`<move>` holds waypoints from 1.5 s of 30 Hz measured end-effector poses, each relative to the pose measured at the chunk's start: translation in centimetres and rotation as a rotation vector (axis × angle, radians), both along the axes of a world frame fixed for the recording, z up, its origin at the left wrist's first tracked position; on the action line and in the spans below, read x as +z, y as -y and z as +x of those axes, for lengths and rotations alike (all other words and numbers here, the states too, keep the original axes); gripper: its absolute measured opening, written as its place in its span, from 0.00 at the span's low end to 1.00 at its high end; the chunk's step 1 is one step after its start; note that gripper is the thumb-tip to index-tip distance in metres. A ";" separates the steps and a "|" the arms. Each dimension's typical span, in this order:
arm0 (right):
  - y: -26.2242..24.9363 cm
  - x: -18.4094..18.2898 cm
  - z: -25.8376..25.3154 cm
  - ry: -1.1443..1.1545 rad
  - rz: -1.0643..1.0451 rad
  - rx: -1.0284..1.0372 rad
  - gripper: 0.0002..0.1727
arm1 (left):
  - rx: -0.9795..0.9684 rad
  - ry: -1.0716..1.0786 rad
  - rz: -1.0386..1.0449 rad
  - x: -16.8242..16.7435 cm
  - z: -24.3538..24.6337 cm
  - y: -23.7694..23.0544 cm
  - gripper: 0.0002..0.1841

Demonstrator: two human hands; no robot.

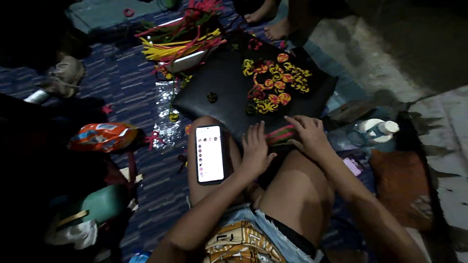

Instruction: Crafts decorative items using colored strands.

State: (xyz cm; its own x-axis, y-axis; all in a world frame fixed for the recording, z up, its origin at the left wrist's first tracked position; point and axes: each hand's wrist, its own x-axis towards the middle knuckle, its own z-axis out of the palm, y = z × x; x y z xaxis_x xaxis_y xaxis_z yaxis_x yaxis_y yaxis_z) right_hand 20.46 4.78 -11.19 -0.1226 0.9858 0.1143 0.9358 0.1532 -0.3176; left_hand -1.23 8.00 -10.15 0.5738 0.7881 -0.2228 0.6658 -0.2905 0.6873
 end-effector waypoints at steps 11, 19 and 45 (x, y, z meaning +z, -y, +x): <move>3.5 -4.1 -0.6 -0.318 0.298 -0.422 0.09 | -0.165 -0.105 0.324 -6.4 1.0 4.8 0.43; 1.6 -1.3 -1.3 -0.197 -0.410 -0.400 0.19 | -0.258 -0.269 0.380 -7.4 3.8 3.8 0.37; 1.1 -4.3 -0.3 -0.762 0.255 -0.696 0.07 | -0.077 0.084 0.453 -8.2 6.3 -0.9 0.21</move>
State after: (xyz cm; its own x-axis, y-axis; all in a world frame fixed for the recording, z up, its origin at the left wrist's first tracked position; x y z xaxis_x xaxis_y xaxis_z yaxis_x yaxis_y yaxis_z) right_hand 20.15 3.64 -15.53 0.6503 0.7474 0.1364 0.4104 -0.1945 -0.8909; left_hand 5.08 8.93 -18.30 0.6355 0.7499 0.1838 0.5782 -0.6200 0.5303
